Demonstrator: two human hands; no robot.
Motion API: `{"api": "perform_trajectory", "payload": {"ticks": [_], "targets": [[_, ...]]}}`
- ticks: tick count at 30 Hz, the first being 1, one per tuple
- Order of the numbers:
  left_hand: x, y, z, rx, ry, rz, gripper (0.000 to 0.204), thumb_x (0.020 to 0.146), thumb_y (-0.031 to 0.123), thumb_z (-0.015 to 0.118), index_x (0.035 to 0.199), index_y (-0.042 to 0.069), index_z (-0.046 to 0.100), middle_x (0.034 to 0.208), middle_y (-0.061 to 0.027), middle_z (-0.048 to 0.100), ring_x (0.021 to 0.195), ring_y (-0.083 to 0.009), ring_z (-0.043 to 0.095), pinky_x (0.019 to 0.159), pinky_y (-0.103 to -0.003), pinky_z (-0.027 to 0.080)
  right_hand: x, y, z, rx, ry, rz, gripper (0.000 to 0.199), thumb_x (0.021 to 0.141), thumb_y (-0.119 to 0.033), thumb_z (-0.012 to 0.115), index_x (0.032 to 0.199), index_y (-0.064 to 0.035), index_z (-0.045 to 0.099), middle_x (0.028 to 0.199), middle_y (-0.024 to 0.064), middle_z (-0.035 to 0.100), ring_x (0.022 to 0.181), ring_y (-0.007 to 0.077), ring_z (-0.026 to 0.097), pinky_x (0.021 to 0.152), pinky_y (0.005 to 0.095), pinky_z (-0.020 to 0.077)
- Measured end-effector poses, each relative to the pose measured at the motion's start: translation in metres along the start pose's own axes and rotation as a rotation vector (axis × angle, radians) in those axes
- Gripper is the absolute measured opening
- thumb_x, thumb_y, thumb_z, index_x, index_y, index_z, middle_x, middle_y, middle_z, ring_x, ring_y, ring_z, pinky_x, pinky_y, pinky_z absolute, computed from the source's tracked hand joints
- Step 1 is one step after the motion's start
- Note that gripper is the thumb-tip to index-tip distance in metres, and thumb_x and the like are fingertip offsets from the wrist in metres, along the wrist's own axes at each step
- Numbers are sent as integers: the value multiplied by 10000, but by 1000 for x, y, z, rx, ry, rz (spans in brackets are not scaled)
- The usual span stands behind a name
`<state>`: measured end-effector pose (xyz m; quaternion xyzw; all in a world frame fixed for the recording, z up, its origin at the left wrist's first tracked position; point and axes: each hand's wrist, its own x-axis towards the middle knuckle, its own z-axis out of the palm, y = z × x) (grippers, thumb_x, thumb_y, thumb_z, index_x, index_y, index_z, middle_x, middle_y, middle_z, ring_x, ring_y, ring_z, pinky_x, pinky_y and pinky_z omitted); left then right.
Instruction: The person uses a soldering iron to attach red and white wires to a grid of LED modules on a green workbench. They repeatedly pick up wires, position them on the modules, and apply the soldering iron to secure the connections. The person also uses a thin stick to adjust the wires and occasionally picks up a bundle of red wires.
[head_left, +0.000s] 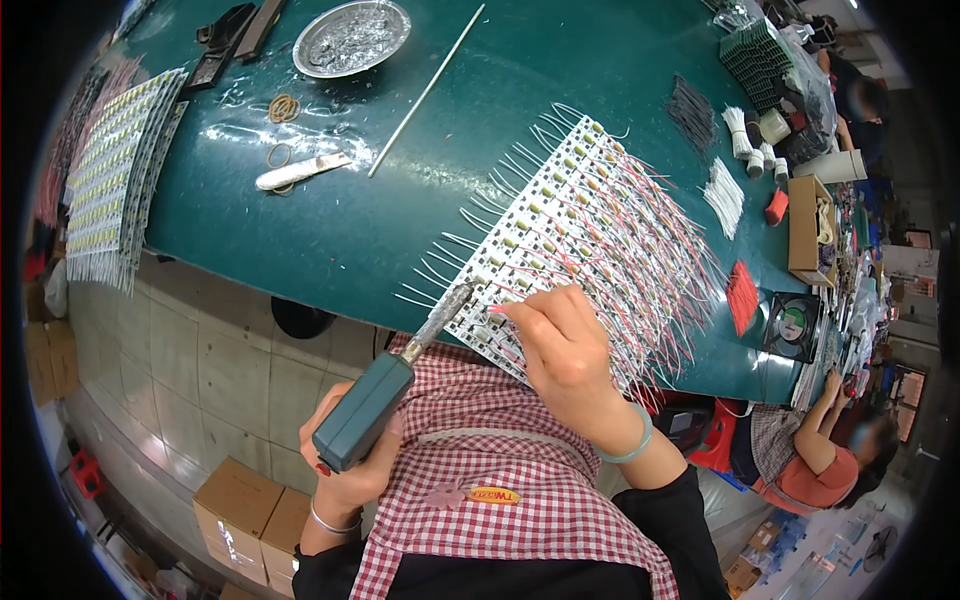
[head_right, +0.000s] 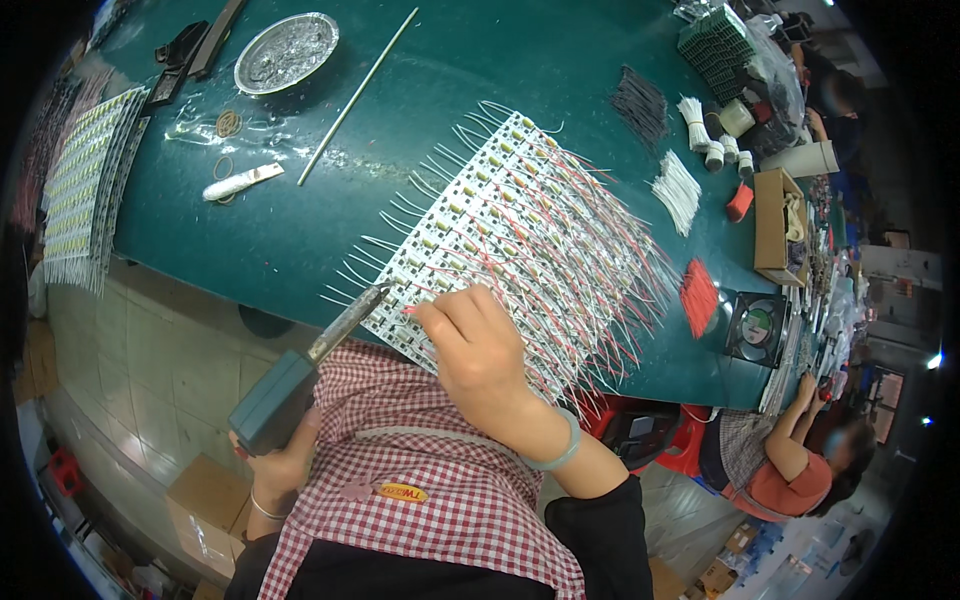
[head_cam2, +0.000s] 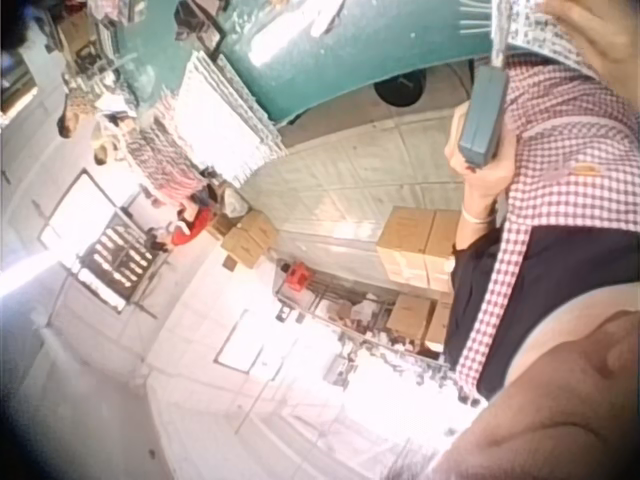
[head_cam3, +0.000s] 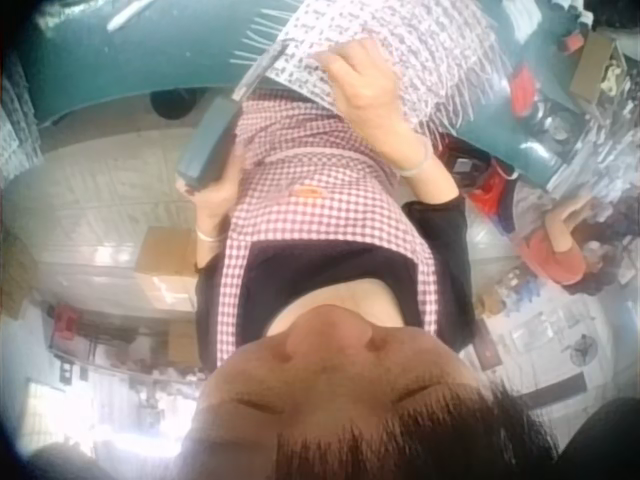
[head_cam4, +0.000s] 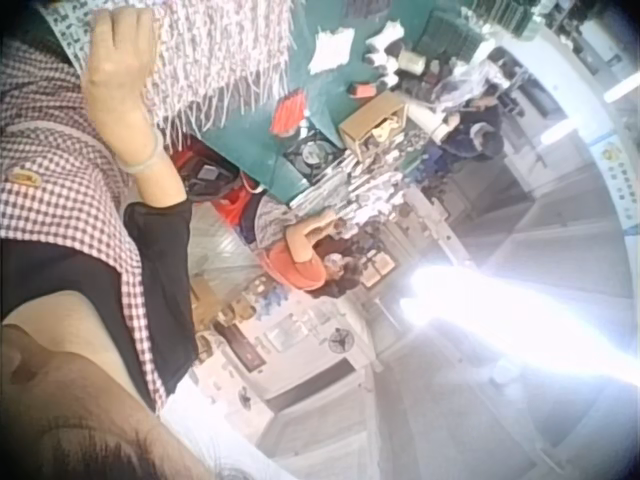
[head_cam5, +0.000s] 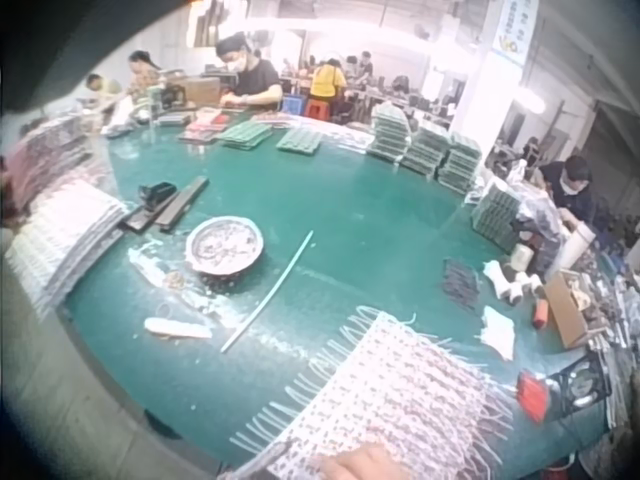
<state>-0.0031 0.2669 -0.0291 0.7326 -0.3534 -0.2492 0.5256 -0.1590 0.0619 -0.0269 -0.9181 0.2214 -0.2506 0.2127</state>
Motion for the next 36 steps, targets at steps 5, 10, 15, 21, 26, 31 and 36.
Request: {"api": "perform_trajectory", "payload": {"ticks": [5, 10, 15, 21, 26, 31, 36], "targets": [[-2, 0, -2, 6, -7, 21, 236, 682, -59, 731, 914, -77, 695, 899, -174, 689, 782, -266, 690, 677, -320, 545, -2, 2, 14, 27, 10, 7, 281, 729, 115, 668, 982, -6, 683, 871, 90, 604, 775, 265, 552, 654, 361, 466], [-2, -1, -1, 31, 1, 64, 240, 678, -61, 724, 917, -72, 697, 898, -171, 689, 781, -275, 691, 680, -325, 546, -3, 3, 18, 21, -3, 28, 278, 742, 123, 680, 976, -27, 695, 857, 80, 606, 759, 255, 551, 657, 353, 460], [-3, -2, -1, 28, -7, 63, 242, 688, -54, 722, 929, -62, 700, 896, -162, 684, 771, -269, 687, 671, -321, 541, -4, 5, 19, 15, 3, 27, 267, 745, 115, 680, 967, -32, 694, 852, 77, 599, 768, 256, 553, 654, 356, 461], [1, 0, 1, 62, -20, 101, 210, 699, -50, 724, 906, -54, 695, 851, -141, 665, 707, -237, 657, 619, -303, 515, -4, 4, 20, 4, -2, 29, 265, 737, 113, 677, 960, -31, 689, 849, 80, 593, 766, 257, 550, 652, 362, 460], [3, 2, 0, 70, -36, 98, 186, 694, -46, 724, 878, -47, 693, 805, -130, 648, 656, -235, 627, 581, -309, 491, -3, 4, 19, -3, -4, 27, 278, 730, 118, 673, 964, -30, 690, 850, 81, 587, 767, 257, 549, 651, 364, 460], [3, 0, 1, 55, -17, 102, 188, 681, -47, 723, 867, -50, 692, 787, -127, 643, 648, -240, 620, 573, -311, 486, -3, 4, 20, -9, -9, 21, 288, 724, 120, 671, 969, -30, 694, 854, 82, 586, 773, 257, 550, 655, 365, 463], [-7, -10, -2, 41, 10, 93, 210, 671, -52, 720, 879, -68, 690, 817, -145, 666, 679, -251, 644, 595, -318, 505, -3, 3, 19, -6, -4, 30, 284, 720, 120, 670, 962, -26, 697, 853, 86, 585, 777, 263, 553, 658, 367, 464]]}}
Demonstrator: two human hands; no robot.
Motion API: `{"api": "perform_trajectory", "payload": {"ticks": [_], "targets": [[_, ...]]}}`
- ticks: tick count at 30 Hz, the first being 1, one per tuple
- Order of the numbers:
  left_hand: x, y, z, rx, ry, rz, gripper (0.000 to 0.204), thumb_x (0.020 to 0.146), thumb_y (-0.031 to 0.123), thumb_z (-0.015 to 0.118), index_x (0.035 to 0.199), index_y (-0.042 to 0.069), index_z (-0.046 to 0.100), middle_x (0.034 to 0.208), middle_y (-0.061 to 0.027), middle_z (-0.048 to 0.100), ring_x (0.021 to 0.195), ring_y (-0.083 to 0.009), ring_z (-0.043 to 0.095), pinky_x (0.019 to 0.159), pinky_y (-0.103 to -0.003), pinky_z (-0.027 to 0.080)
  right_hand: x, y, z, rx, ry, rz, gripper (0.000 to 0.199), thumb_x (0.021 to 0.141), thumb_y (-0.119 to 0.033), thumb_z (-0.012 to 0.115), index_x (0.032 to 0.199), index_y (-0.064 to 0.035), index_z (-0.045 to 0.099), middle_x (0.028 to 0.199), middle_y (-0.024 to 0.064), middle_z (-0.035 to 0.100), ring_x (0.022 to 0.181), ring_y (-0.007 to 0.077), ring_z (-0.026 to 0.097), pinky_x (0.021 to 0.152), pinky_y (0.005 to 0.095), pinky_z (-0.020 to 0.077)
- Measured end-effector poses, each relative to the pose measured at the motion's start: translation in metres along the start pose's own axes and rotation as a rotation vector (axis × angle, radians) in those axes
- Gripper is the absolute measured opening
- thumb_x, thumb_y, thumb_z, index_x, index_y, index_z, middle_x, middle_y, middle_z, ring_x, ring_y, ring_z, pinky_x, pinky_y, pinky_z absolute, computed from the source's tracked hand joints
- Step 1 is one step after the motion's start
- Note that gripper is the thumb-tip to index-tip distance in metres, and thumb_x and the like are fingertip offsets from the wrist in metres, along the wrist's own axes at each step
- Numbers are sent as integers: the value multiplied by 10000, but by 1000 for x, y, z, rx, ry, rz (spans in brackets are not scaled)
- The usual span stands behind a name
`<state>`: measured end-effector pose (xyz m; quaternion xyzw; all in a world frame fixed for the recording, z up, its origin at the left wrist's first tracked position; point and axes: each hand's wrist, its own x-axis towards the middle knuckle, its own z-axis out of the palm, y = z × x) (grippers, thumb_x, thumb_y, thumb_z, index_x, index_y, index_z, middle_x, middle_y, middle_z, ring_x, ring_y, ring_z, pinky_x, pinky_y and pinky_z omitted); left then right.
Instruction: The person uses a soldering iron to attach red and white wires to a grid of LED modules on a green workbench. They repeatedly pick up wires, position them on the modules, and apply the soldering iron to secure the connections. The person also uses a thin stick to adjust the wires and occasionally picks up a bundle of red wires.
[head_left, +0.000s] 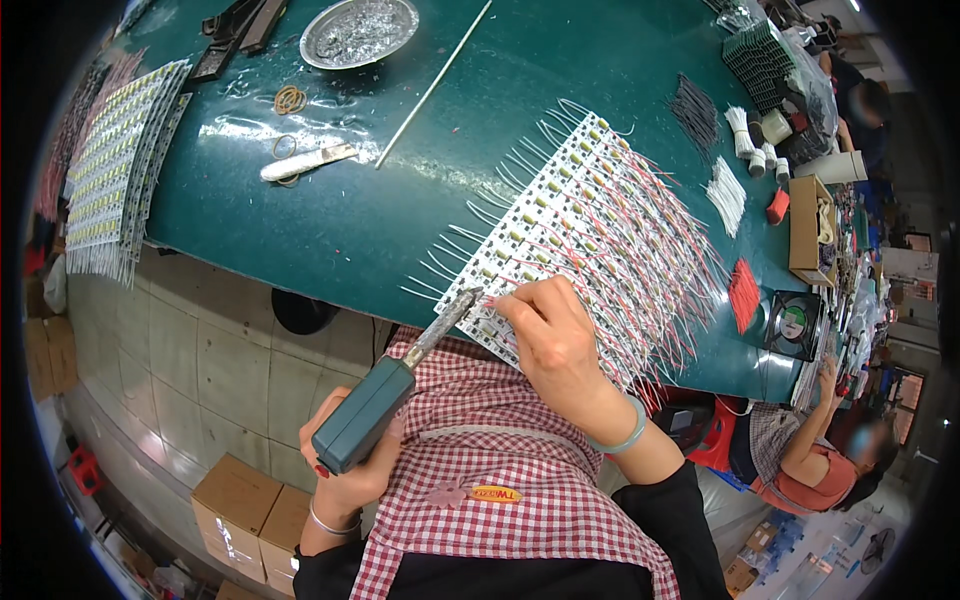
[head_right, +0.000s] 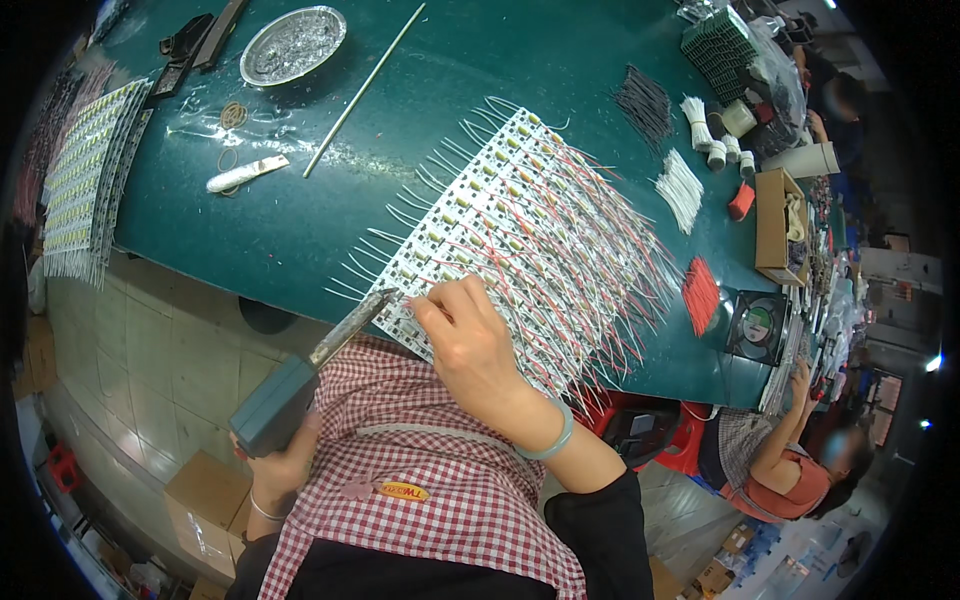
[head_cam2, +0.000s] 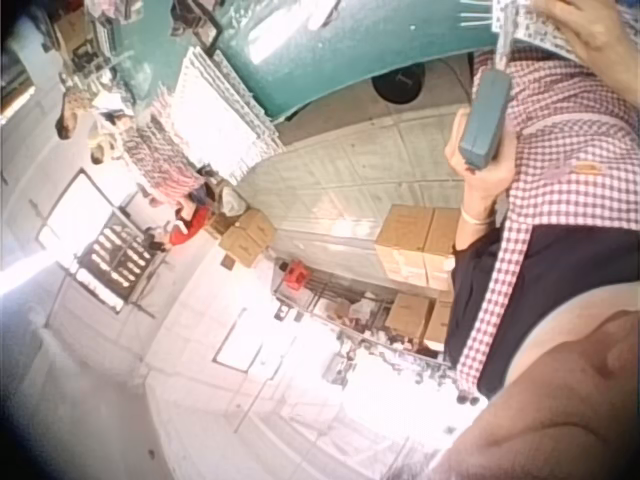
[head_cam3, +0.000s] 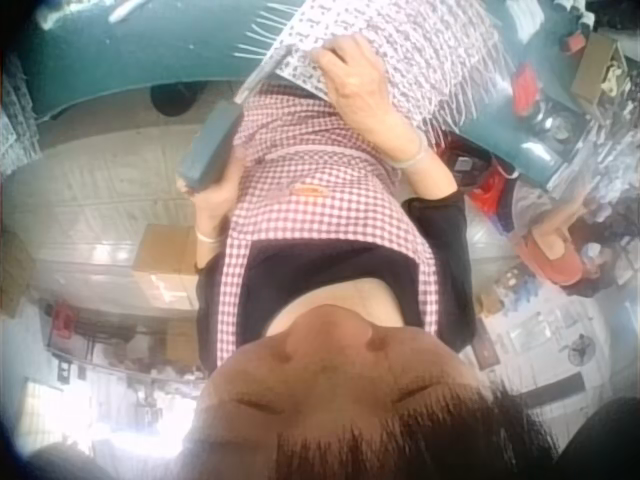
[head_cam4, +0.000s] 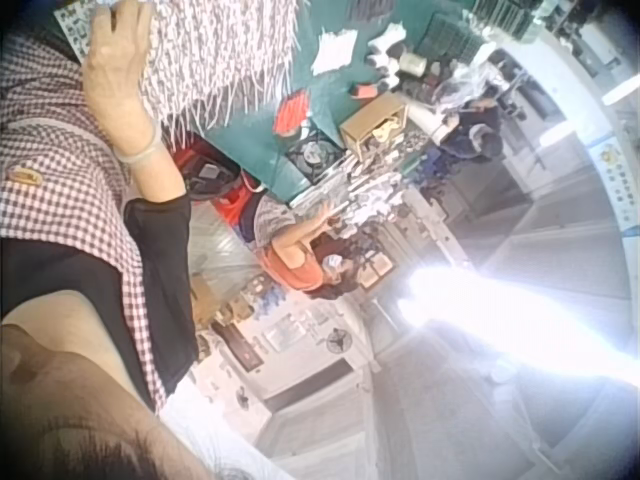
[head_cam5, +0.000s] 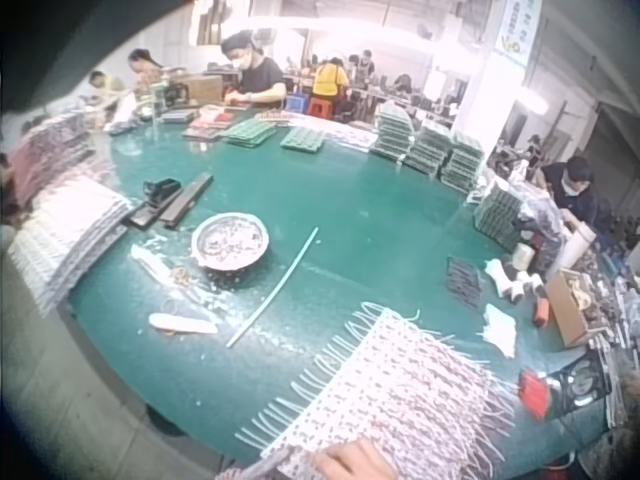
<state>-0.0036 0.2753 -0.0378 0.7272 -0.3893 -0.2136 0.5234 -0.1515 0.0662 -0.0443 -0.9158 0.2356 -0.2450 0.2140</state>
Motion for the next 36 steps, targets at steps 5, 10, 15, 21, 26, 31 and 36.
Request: {"api": "perform_trajectory", "payload": {"ticks": [5, 10, 15, 21, 26, 31, 36], "targets": [[-1, 3, -3, -12, -7, -46, 229, 677, -49, 723, 901, -79, 686, 869, -174, 683, 739, -270, 679, 653, -326, 537, -1, 2, -1, -12, -19, -20, 272, 726, 101, 637, 974, -1, 682, 881, 100, 579, 798, 270, 550, 649, 363, 479], [-1, 4, -2, -8, -26, -61, 226, 691, -51, 725, 912, -77, 687, 900, -177, 686, 764, -273, 688, 675, -327, 545, 0, 2, -1, -34, -29, -42, 281, 722, 89, 629, 986, 8, 679, 885, 99, 568, 805, 264, 545, 635, 353, 486], [6, 6, 2, 8, -26, 22, 216, 699, -65, 722, 913, -68, 691, 898, -164, 686, 758, -261, 684, 663, -320, 542, 3, -1, -2, -73, -53, -47, 297, 712, 88, 636, 992, 2, 687, 871, 88, 548, 811, 254, 539, 621, 335, 485], [8, 9, 3, -7, -64, -42, 199, 700, -70, 723, 896, -60, 693, 870, -153, 676, 727, -250, 675, 631, -309, 529, 4, -1, -4, -84, -99, -44, 287, 720, 80, 631, 993, 2, 675, 891, 90, 538, 836, 257, 533, 626, 337, 484], [10, 9, 4, 1, -37, 4, 185, 702, -65, 723, 885, -60, 692, 852, -147, 672, 712, -246, 670, 616, -308, 521, 7, -1, -5, -84, -126, -52, 280, 719, 72, 627, 989, 7, 661, 892, 98, 529, 835, 265, 523, 656, 352, 473], [10, 8, 4, -16, -17, -3, 189, 694, -59, 726, 879, -60, 692, 829, -143, 668, 696, -244, 661, 608, -309, 514, 8, -2, -6, -105, -162, -52, 284, 717, 68, 622, 993, 11, 654, 892, 107, 518, 835, 270, 512, 670, 357, 465], [6, 4, 3, -43, 14, -12, 194, 687, -58, 727, 879, -60, 694, 813, -141, 663, 682, -240, 652, 606, -308, 510, 10, -4, -8, -123, -187, -60, 277, 719, 64, 617, 989, 10, 650, 890, 109, 514, 837, 273, 506, 675, 358, 461]]}}
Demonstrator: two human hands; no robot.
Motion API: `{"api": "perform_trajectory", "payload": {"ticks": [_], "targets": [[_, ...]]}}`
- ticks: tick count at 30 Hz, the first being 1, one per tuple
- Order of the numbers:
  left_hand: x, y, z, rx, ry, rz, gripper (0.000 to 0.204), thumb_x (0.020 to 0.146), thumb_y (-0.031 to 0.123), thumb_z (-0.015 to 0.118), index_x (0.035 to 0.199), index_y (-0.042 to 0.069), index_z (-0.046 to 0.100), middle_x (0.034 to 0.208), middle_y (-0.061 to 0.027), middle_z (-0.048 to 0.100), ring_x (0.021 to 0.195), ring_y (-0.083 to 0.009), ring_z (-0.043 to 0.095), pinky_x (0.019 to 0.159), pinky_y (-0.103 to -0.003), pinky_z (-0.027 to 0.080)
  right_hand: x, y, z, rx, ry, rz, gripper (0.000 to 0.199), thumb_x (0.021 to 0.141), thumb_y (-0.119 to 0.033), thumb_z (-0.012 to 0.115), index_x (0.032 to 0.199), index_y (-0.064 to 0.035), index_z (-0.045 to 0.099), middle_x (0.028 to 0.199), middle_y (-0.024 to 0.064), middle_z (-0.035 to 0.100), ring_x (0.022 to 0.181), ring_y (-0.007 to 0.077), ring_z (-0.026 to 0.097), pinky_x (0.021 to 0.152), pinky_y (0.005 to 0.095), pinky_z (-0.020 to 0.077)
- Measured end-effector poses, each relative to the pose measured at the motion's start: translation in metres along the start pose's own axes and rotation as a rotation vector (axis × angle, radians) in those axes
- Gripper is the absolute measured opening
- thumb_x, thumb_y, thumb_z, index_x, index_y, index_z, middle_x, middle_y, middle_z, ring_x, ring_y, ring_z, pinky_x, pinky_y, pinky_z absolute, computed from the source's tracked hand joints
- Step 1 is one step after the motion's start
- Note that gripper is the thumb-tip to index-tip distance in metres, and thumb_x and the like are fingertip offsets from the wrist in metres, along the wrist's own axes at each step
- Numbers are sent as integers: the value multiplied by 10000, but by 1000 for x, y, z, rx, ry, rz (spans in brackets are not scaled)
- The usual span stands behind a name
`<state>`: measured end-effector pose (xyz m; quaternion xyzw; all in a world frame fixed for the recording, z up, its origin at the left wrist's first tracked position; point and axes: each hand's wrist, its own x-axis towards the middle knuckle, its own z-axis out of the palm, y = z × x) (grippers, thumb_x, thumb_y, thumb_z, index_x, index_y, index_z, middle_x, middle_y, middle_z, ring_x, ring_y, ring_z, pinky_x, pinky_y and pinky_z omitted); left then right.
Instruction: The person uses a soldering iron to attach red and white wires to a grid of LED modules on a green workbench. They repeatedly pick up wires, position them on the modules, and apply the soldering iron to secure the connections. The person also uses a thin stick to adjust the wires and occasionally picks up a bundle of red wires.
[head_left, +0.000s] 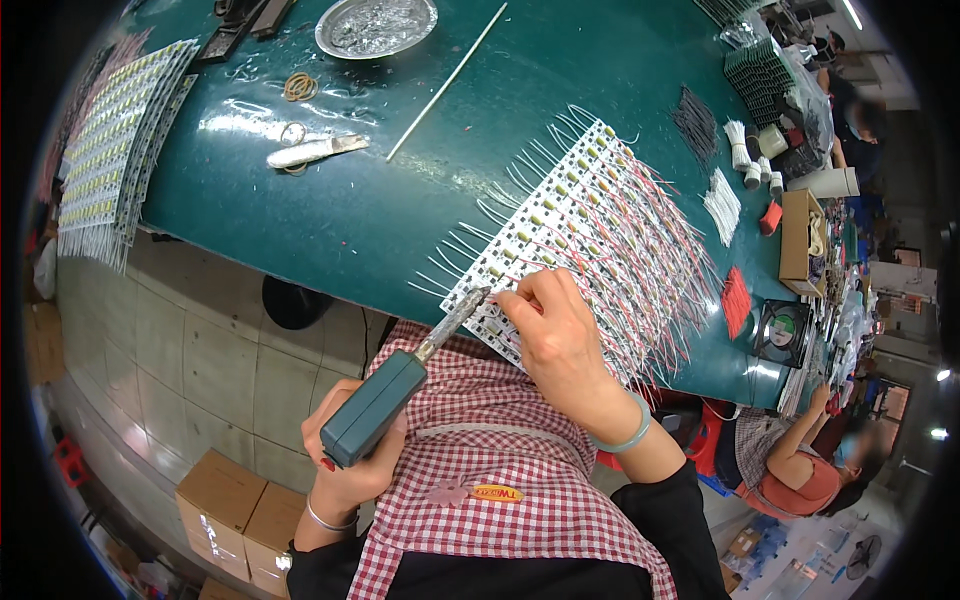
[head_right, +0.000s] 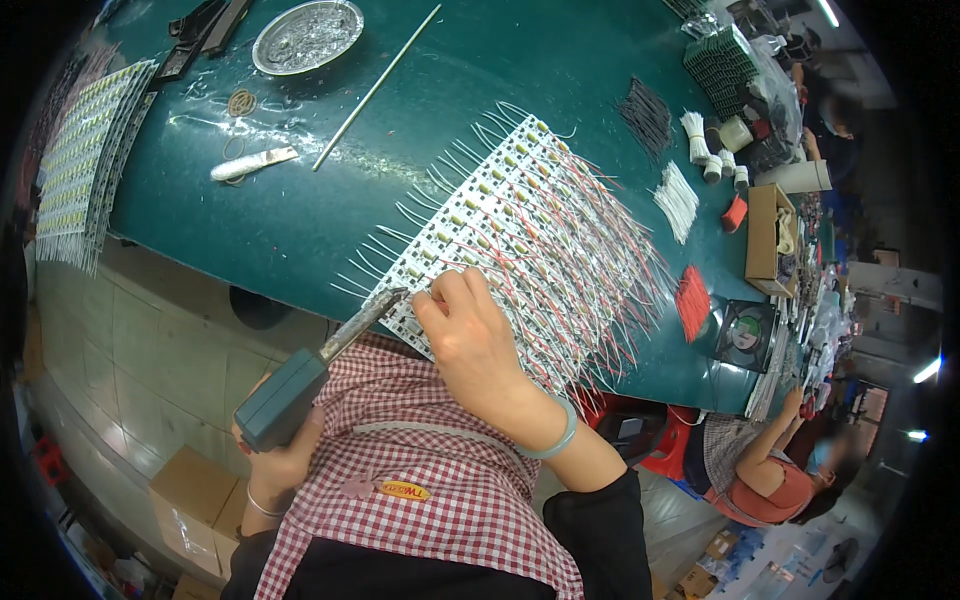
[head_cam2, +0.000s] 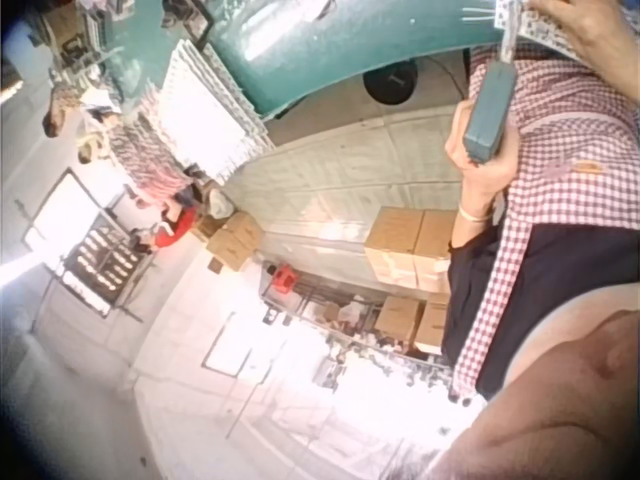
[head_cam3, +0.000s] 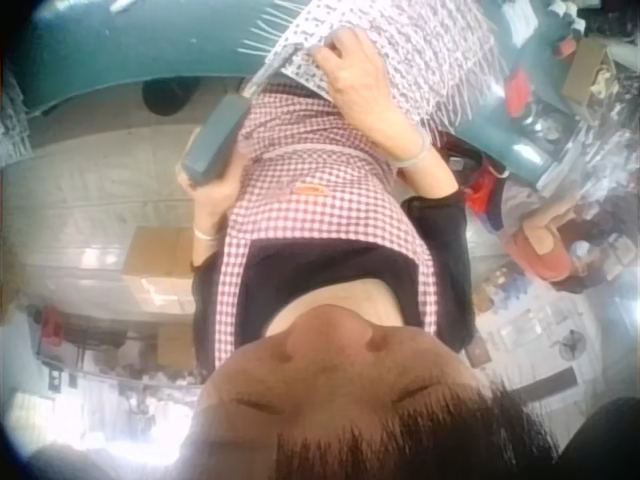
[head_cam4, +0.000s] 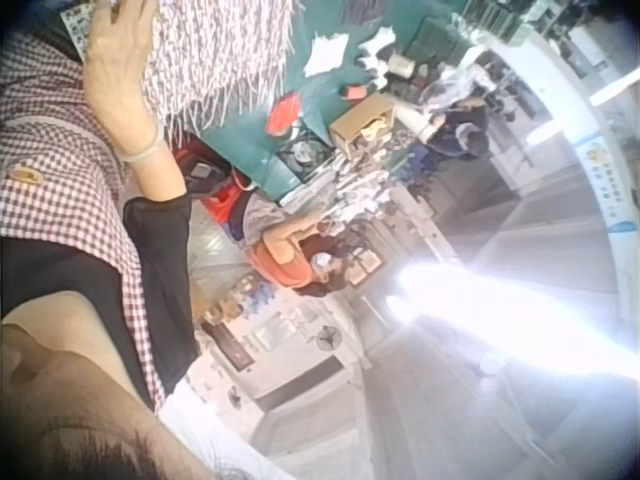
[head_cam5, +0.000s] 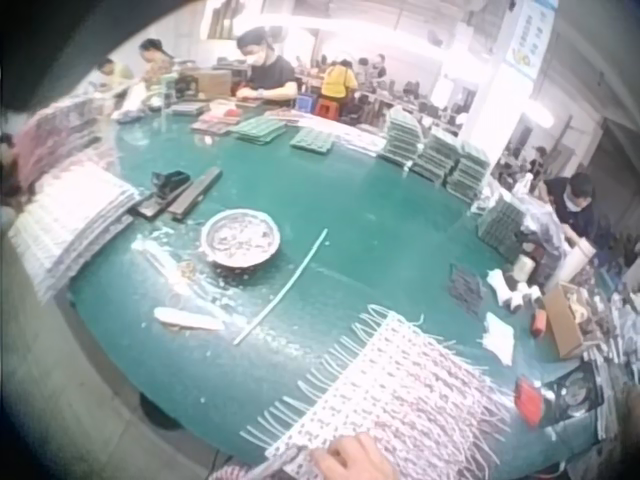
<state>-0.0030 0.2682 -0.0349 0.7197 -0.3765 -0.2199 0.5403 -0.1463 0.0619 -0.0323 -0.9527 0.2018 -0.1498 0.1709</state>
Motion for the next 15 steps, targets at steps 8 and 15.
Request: {"api": "perform_trajectory", "payload": {"ticks": [8, 15], "targets": [[-1, -1, -3, 0, -18, -10, 204, 690, -70, 720, 893, -69, 693, 859, -150, 680, 740, -253, 682, 651, -310, 538, 0, -1, -1, -15, 7, 10, 267, 715, 74, 627, 974, 11, 653, 894, 112, 519, 836, 279, 516, 664, 368, 468], [-4, -3, -4, -11, -23, -30, 203, 689, -73, 719, 890, -73, 693, 877, -157, 690, 762, -262, 689, 669, -316, 546, -2, 1, -1, -22, 41, 1, 270, 705, 63, 634, 967, 7, 661, 883, 102, 535, 836, 276, 535, 658, 366, 474]]}}
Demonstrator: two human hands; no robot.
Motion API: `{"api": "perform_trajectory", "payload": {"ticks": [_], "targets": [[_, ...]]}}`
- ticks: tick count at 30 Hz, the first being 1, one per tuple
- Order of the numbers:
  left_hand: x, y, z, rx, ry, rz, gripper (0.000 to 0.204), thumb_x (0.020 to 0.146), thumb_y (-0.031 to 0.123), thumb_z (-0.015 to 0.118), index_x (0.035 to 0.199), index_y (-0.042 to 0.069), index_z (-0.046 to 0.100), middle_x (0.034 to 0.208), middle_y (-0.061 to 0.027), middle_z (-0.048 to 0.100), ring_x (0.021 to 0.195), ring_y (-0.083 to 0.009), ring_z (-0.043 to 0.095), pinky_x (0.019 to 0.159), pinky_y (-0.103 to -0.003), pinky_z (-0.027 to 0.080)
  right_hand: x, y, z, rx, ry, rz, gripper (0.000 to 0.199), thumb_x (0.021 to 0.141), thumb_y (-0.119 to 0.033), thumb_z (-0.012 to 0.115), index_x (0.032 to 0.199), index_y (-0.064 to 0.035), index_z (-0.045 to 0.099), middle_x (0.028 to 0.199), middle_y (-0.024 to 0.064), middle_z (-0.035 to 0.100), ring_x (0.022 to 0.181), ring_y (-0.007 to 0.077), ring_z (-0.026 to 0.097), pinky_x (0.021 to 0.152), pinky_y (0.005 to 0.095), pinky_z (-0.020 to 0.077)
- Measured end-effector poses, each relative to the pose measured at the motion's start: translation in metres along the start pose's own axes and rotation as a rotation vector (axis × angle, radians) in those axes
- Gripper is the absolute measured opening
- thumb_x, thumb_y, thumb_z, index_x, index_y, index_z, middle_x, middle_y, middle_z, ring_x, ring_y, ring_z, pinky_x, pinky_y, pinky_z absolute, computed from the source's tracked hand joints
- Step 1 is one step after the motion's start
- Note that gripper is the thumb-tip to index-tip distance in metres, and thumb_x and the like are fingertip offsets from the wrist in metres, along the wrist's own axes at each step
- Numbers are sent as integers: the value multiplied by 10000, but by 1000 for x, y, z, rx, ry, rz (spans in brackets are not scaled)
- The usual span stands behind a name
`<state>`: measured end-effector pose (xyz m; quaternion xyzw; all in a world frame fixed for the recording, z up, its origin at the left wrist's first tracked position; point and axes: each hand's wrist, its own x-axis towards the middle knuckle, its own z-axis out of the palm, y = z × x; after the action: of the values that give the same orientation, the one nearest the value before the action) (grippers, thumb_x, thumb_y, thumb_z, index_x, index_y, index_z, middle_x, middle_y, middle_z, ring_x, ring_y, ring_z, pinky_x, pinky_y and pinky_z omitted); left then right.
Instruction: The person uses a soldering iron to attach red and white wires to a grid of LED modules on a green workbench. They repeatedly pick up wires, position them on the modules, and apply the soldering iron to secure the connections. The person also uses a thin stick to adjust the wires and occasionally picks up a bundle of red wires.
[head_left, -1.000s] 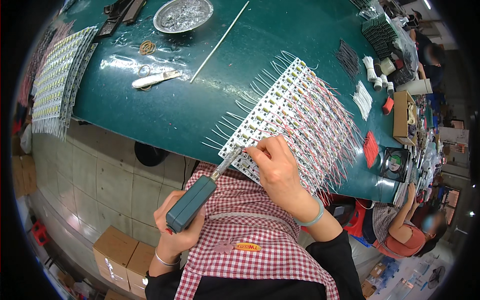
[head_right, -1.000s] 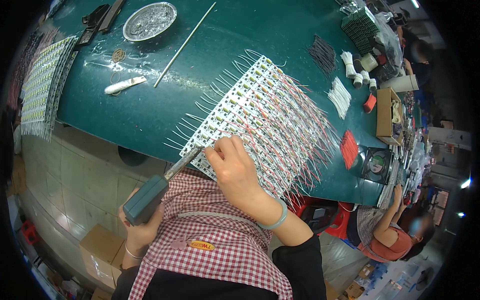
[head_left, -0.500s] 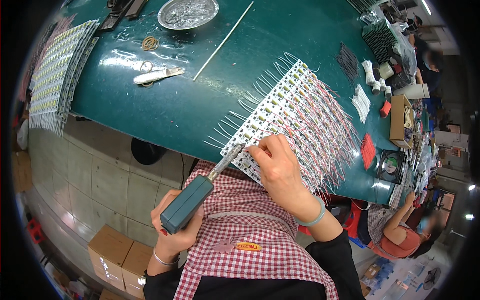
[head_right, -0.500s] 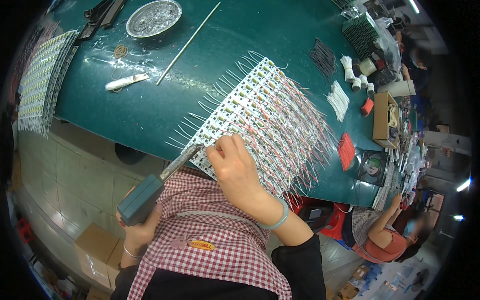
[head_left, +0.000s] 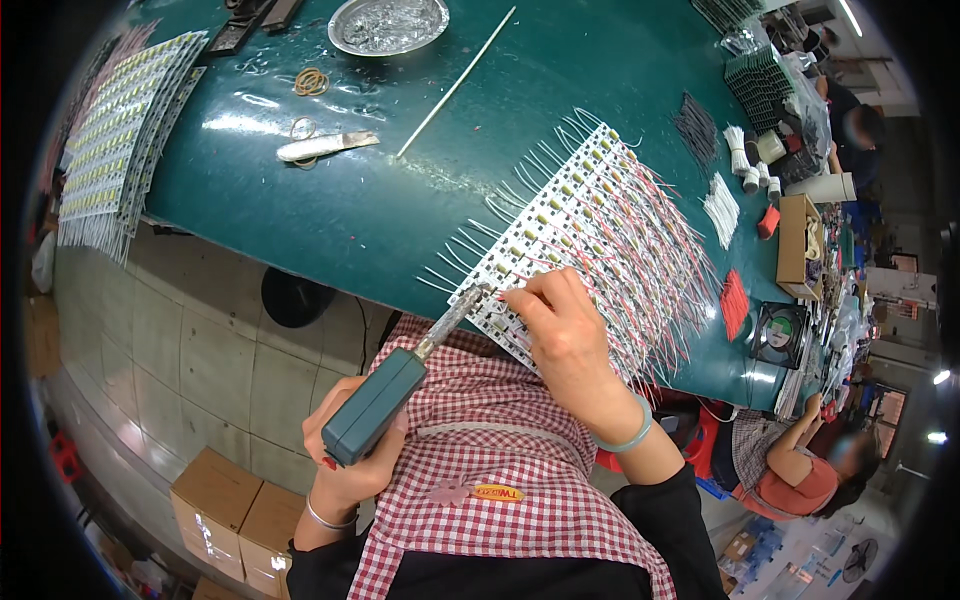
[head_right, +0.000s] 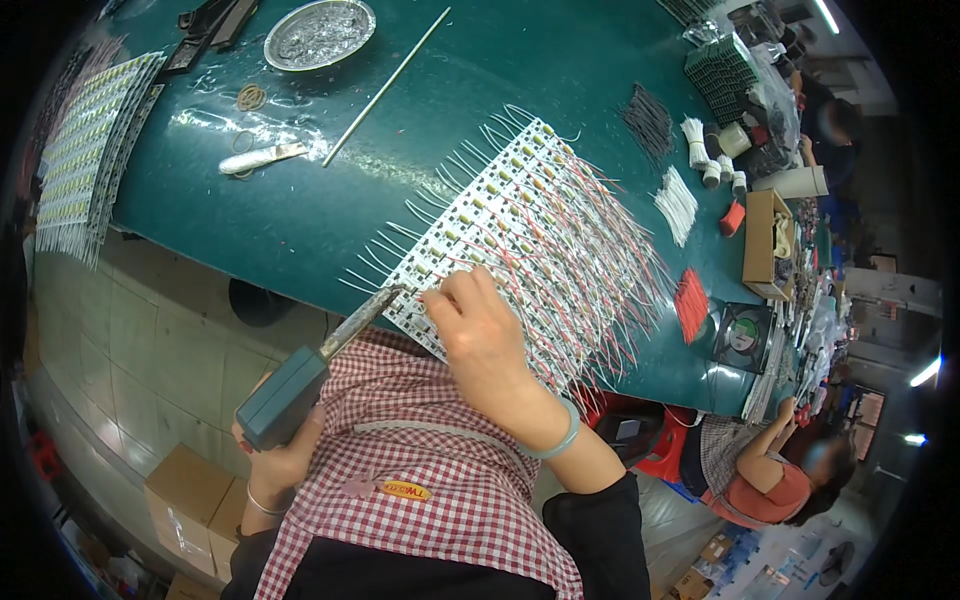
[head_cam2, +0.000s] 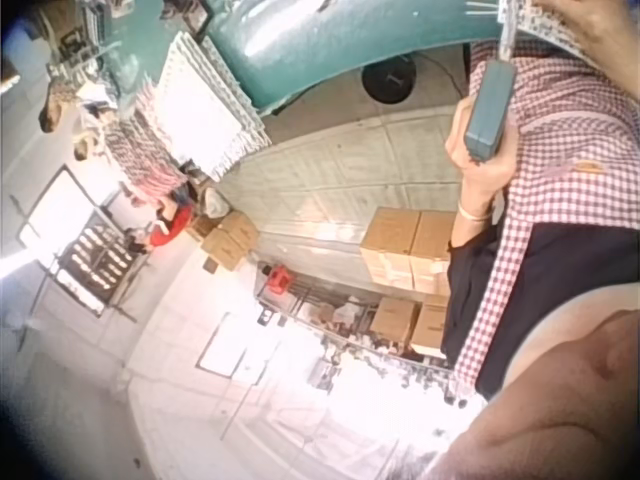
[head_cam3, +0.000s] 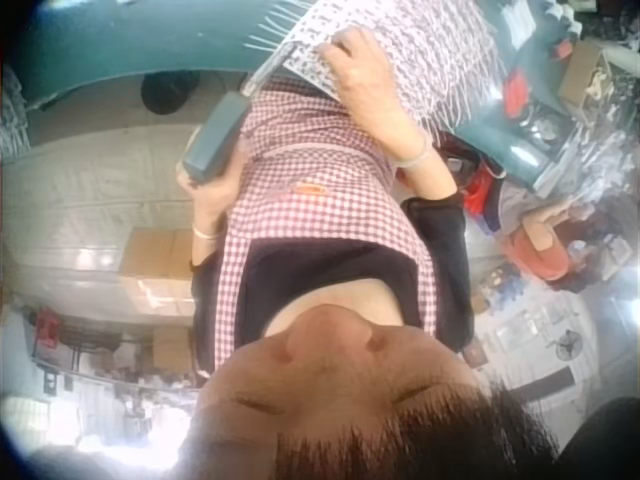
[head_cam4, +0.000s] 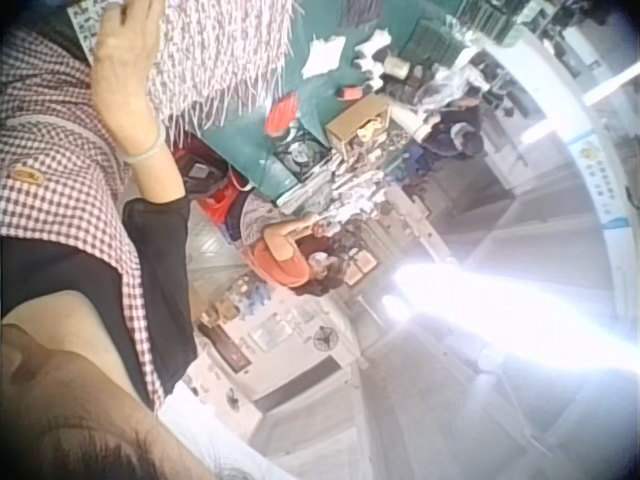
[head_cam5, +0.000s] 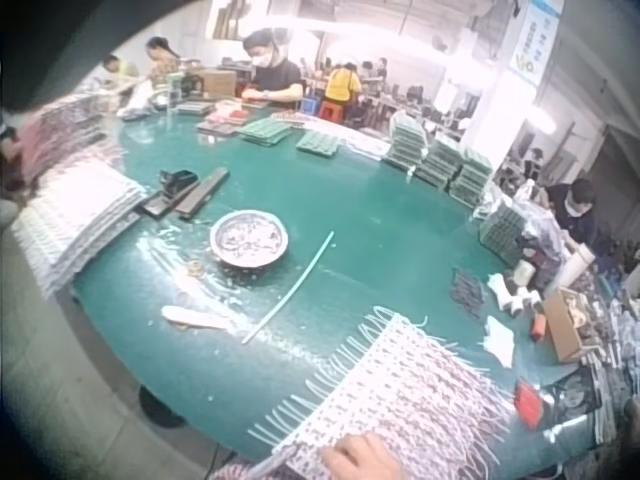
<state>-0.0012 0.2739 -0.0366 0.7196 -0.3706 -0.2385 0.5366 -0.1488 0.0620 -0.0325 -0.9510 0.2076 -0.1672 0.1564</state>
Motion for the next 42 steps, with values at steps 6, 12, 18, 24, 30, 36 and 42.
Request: {"api": "perform_trajectory", "payload": {"ticks": [6, 12, 18, 24, 30, 36, 42], "targets": [[-6, -5, -5, 29, 51, 36, 209, 679, -65, 722, 886, -69, 696, 876, -158, 691, 767, -268, 689, 677, -326, 549, -11, -18, -32, -46, 90, 31, 351, 671, 76, 649, 1014, 10, 686, 881, 97, 597, 809, 272, 563, 660, 364, 478], [-9, -6, -5, 0, 40, 33, 236, 662, -67, 718, 897, -69, 693, 869, -154, 686, 767, -267, 686, 668, -326, 548, -12, -24, -12, 132, 132, 8, 317, 719, 90, 648, 1020, 2, 691, 878, 91, 601, 792, 270, 568, 649, 363, 477], [-10, -5, -5, 24, 46, 84, 224, 671, -58, 728, 891, -75, 688, 863, -161, 684, 751, -268, 686, 652, -322, 543, -15, -15, 19, 148, 136, 35, 246, 777, 70, 656, 1009, -5, 689, 861, 88, 584, 777, 262, 559, 649, 361, 475], [-13, -6, -6, 34, -3, 57, 212, 679, -58, 728, 887, -74, 688, 862, -155, 682, 738, -262, 681, 631, -314, 535, -16, -14, 22, 134, 142, 40, 232, 776, 66, 658, 997, 0, 688, 850, 86, 568, 770, 254, 550, 634, 356, 473], [-14, -9, -3, 23, 8, 57, 202, 682, -51, 729, 880, -57, 690, 847, -140, 671, 710, -246, 666, 607, -306, 518, -16, -14, 22, 122, 141, 34, 251, 753, 78, 652, 990, 3, 685, 853, 91, 560, 771, 254, 547, 633, 357, 474], [-12, -9, -1, 43, 0, 56, 170, 690, -45, 730, 854, -46, 684, 808, -125, 649, 685, -229, 649, 585, -300, 496, -15, -14, 21, 113, 125, 33, 271, 731, 88, 641, 988, 12, 682, 854, 99, 553, 789, 260, 547, 647, 359, 478], [-13, -9, 0, 33, 30, 76, 161, 681, -53, 731, 833, -42, 681, 771, -112, 637, 648, -225, 627, 564, -302, 484, -14, -15, 21, 106, 120, 33, 274, 731, 83, 635, 991, 14, 684, 852, 96, 553, 792, 260, 548, 649, 358, 482]]}}
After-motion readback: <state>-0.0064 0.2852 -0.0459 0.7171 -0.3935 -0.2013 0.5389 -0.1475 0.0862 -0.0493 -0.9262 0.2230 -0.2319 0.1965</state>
